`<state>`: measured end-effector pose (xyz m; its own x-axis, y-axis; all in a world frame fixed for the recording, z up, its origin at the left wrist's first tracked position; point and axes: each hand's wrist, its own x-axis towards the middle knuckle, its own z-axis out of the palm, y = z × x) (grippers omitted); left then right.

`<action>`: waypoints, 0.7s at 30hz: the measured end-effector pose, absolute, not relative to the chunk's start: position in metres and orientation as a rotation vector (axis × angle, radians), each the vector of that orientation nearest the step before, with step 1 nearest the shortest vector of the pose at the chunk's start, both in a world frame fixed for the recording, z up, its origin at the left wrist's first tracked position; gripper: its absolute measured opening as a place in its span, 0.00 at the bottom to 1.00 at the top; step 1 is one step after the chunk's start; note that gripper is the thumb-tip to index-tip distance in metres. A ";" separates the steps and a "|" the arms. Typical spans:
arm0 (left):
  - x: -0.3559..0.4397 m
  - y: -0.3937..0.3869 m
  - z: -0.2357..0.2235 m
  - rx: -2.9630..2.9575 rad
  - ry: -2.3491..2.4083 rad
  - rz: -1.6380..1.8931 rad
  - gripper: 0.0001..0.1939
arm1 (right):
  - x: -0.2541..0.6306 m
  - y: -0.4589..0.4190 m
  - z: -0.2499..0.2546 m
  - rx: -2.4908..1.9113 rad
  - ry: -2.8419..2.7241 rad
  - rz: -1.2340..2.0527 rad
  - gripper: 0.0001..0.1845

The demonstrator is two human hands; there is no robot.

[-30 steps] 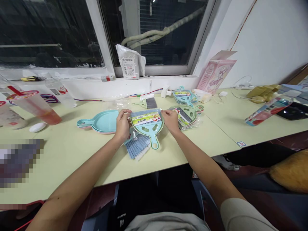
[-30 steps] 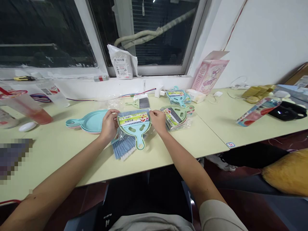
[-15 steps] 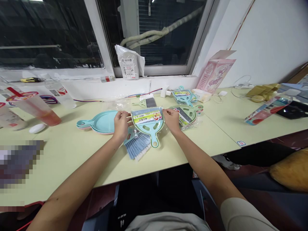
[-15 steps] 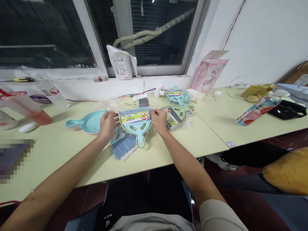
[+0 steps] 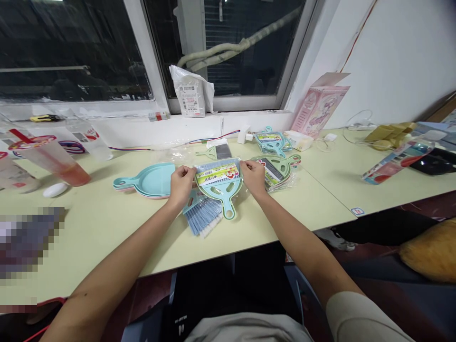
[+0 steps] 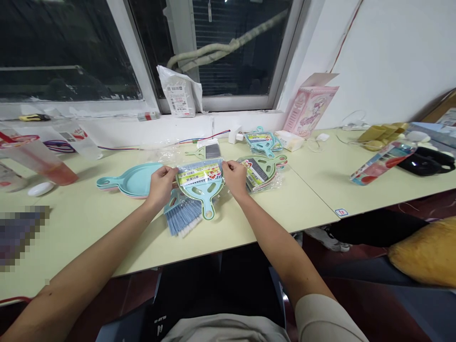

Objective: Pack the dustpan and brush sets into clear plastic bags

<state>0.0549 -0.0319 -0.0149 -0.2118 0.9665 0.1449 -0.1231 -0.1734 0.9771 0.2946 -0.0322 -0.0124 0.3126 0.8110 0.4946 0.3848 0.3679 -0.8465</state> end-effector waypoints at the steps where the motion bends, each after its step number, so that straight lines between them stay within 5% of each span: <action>1: 0.054 -0.032 -0.015 1.150 1.184 1.518 0.16 | 0.295 -0.032 -0.013 -1.224 -1.291 0.407 0.22; 21: 0.043 -0.020 -0.026 1.355 1.292 1.507 0.11 | 0.295 -0.026 -0.020 -1.251 -1.338 0.535 0.22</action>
